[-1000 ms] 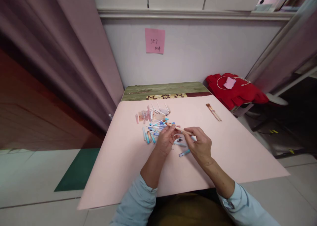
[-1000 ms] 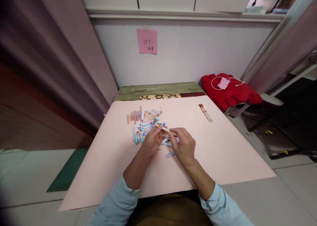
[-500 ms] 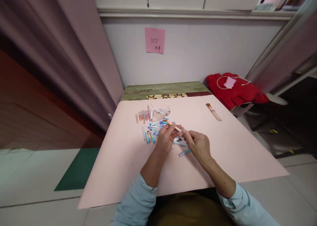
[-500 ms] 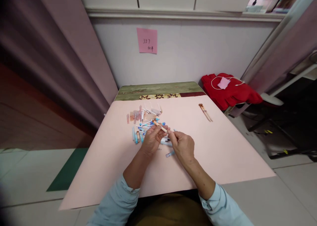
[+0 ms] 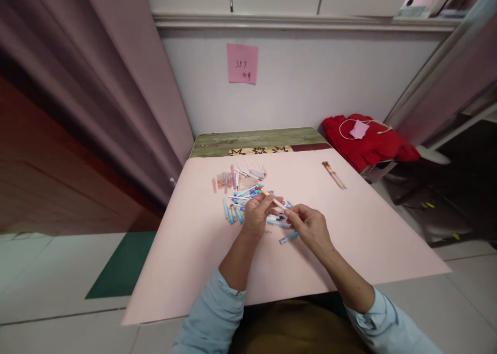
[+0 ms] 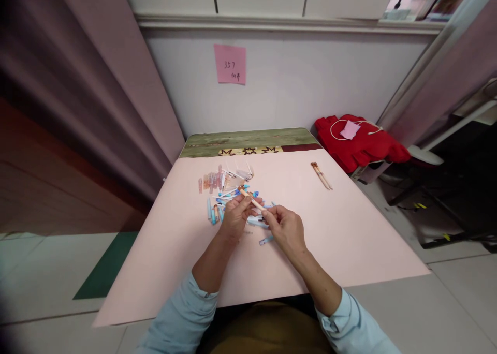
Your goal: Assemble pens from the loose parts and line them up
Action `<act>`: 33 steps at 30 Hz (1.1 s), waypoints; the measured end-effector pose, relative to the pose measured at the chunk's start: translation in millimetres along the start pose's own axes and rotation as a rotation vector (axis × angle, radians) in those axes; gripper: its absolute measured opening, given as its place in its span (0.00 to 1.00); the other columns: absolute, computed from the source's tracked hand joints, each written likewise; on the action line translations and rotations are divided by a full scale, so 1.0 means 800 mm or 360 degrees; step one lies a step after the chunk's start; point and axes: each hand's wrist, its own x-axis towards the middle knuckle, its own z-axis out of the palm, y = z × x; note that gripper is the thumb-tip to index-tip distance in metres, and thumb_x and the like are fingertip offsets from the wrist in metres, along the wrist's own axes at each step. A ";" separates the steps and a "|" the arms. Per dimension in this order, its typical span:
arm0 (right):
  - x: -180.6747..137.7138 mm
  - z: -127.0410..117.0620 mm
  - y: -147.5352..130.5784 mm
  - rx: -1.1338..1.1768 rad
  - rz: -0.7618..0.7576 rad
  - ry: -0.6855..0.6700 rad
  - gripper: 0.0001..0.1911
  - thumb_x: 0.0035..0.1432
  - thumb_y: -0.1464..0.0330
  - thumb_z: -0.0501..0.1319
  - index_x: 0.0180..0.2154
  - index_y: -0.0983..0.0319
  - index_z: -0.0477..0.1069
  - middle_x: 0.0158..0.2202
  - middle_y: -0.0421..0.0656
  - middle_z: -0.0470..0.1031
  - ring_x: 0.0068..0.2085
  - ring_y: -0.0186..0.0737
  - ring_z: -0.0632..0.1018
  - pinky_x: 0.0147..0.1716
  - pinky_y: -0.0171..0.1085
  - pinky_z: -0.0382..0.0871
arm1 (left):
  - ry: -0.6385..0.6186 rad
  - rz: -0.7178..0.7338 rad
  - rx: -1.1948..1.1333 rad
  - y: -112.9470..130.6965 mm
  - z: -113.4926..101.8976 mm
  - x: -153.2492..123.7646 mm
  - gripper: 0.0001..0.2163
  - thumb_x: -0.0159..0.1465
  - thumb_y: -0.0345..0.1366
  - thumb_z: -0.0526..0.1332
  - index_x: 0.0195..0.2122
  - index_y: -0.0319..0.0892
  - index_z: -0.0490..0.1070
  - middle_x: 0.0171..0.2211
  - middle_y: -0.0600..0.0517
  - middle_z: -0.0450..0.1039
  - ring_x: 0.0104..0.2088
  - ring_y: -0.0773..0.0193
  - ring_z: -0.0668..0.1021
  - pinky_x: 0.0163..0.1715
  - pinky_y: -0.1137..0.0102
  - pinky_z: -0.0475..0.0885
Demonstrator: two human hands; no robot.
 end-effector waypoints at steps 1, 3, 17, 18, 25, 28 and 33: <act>0.000 0.000 -0.001 0.0117 0.0054 -0.0060 0.24 0.56 0.47 0.60 0.24 0.61 0.73 0.20 0.41 0.73 0.22 0.36 0.72 0.22 0.33 0.63 | -0.0011 -0.0003 -0.0009 0.000 0.000 -0.001 0.15 0.52 0.40 0.72 0.35 0.35 0.74 0.32 0.43 0.80 0.33 0.58 0.82 0.22 0.75 0.74; 0.002 0.001 -0.004 0.0350 0.0189 -0.0162 0.28 0.56 0.44 0.58 0.23 0.62 0.72 0.19 0.42 0.73 0.20 0.35 0.71 0.21 0.34 0.64 | -0.0041 -0.0008 -0.0024 0.001 0.001 -0.002 0.15 0.52 0.40 0.72 0.35 0.35 0.74 0.32 0.43 0.80 0.32 0.59 0.82 0.22 0.75 0.74; 0.004 0.003 -0.008 0.0744 0.0367 -0.0327 0.25 0.46 0.47 0.69 0.24 0.64 0.71 0.20 0.39 0.71 0.20 0.30 0.67 0.21 0.31 0.60 | -0.0102 -0.0024 0.0098 0.004 0.001 -0.004 0.14 0.53 0.41 0.71 0.33 0.35 0.74 0.31 0.43 0.80 0.26 0.63 0.80 0.22 0.74 0.73; 0.004 0.003 -0.008 0.0771 0.0421 -0.0371 0.25 0.47 0.47 0.67 0.25 0.64 0.72 0.20 0.39 0.72 0.19 0.29 0.67 0.20 0.32 0.60 | -0.0114 -0.0026 0.0102 0.004 0.002 -0.005 0.14 0.54 0.41 0.70 0.33 0.35 0.74 0.31 0.43 0.80 0.25 0.64 0.79 0.22 0.73 0.73; 0.003 0.005 -0.009 0.0905 0.0524 -0.0370 0.26 0.45 0.47 0.69 0.26 0.64 0.73 0.19 0.37 0.70 0.17 0.27 0.65 0.18 0.30 0.58 | -0.0091 -0.0036 0.0093 0.001 0.003 -0.003 0.15 0.54 0.43 0.70 0.35 0.35 0.74 0.33 0.43 0.80 0.28 0.62 0.80 0.24 0.73 0.73; 0.003 0.007 -0.009 0.0882 0.0419 -0.0298 0.24 0.46 0.48 0.69 0.28 0.64 0.74 0.21 0.38 0.70 0.20 0.28 0.66 0.20 0.30 0.60 | -0.0039 -0.0009 0.0016 -0.002 0.003 -0.002 0.21 0.57 0.50 0.67 0.38 0.35 0.74 0.35 0.40 0.80 0.32 0.58 0.81 0.27 0.71 0.75; 0.001 0.013 0.000 0.0789 0.0282 -0.0198 0.24 0.48 0.49 0.68 0.32 0.64 0.74 0.23 0.39 0.72 0.22 0.30 0.68 0.23 0.31 0.62 | -0.0116 -0.0010 0.0089 -0.004 0.006 -0.005 0.18 0.57 0.48 0.67 0.36 0.35 0.76 0.37 0.41 0.80 0.35 0.59 0.81 0.34 0.68 0.75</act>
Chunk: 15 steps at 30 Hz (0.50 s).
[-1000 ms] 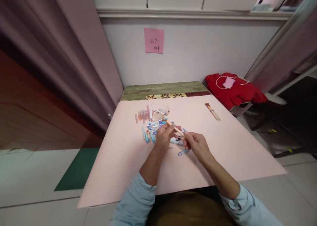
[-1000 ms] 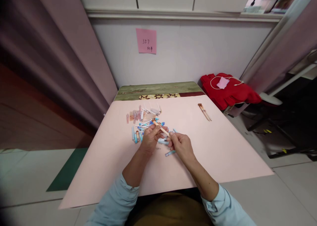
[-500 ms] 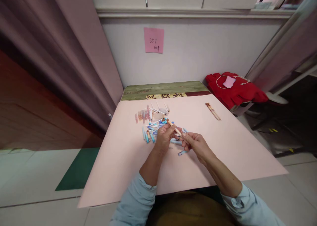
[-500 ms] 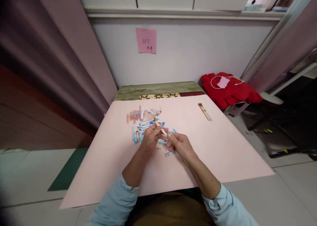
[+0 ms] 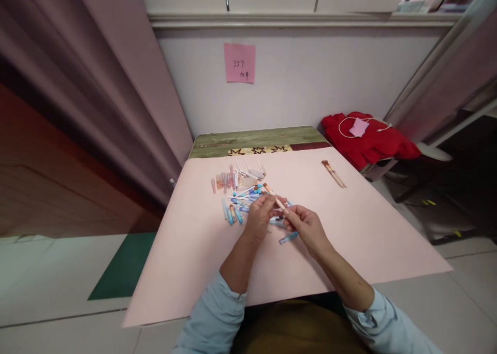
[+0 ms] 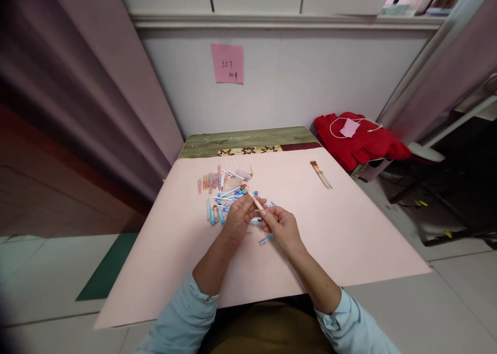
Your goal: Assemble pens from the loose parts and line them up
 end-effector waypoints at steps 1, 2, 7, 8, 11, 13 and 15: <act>0.000 0.000 0.003 -0.0009 -0.0022 0.0007 0.24 0.48 0.49 0.68 0.32 0.64 0.74 0.23 0.39 0.72 0.23 0.30 0.68 0.23 0.31 0.63 | -0.0004 -0.0002 0.0034 0.000 0.001 -0.001 0.16 0.56 0.46 0.68 0.34 0.35 0.77 0.37 0.41 0.80 0.34 0.60 0.80 0.35 0.68 0.75; 0.000 0.000 0.006 -0.0019 -0.0040 0.0013 0.24 0.49 0.49 0.68 0.32 0.64 0.74 0.23 0.39 0.72 0.23 0.31 0.69 0.24 0.31 0.63 | 0.0001 -0.0010 0.0055 0.001 0.002 -0.001 0.15 0.55 0.44 0.69 0.33 0.35 0.77 0.36 0.42 0.80 0.33 0.62 0.80 0.35 0.69 0.75; 0.002 -0.005 0.015 -0.0112 -0.0085 0.0055 0.22 0.46 0.53 0.71 0.32 0.64 0.74 0.24 0.39 0.72 0.25 0.32 0.69 0.24 0.32 0.63 | 0.0013 -0.0076 0.0060 0.004 0.002 -0.003 0.13 0.54 0.42 0.70 0.31 0.36 0.78 0.32 0.45 0.79 0.32 0.62 0.79 0.37 0.67 0.74; 0.002 -0.006 0.016 -0.0137 -0.0083 0.0065 0.21 0.46 0.52 0.71 0.31 0.64 0.74 0.23 0.38 0.72 0.24 0.31 0.68 0.24 0.32 0.62 | 0.0002 -0.0081 0.0068 0.004 0.002 -0.003 0.13 0.54 0.42 0.70 0.30 0.36 0.78 0.32 0.45 0.79 0.32 0.62 0.79 0.38 0.67 0.73; 0.000 -0.007 0.015 -0.0167 -0.0037 0.0055 0.22 0.47 0.51 0.70 0.29 0.65 0.75 0.21 0.39 0.71 0.23 0.32 0.68 0.23 0.33 0.63 | -0.0038 -0.0096 0.0105 0.004 0.000 -0.003 0.13 0.54 0.42 0.70 0.29 0.35 0.78 0.30 0.45 0.79 0.32 0.62 0.79 0.40 0.67 0.73; -0.002 -0.006 0.012 -0.0131 0.0041 0.0009 0.23 0.47 0.50 0.69 0.30 0.65 0.77 0.22 0.40 0.73 0.23 0.32 0.69 0.24 0.33 0.65 | -0.0061 -0.0108 0.0123 0.005 -0.001 -0.003 0.13 0.54 0.42 0.70 0.29 0.35 0.78 0.31 0.45 0.79 0.32 0.62 0.79 0.40 0.66 0.72; -0.005 -0.004 0.007 -0.0077 0.0116 -0.0043 0.24 0.48 0.48 0.68 0.30 0.65 0.77 0.22 0.40 0.74 0.22 0.31 0.70 0.23 0.33 0.65 | -0.0090 -0.0116 0.0123 0.005 -0.002 -0.004 0.13 0.54 0.42 0.69 0.29 0.35 0.78 0.31 0.45 0.79 0.31 0.62 0.79 0.39 0.67 0.72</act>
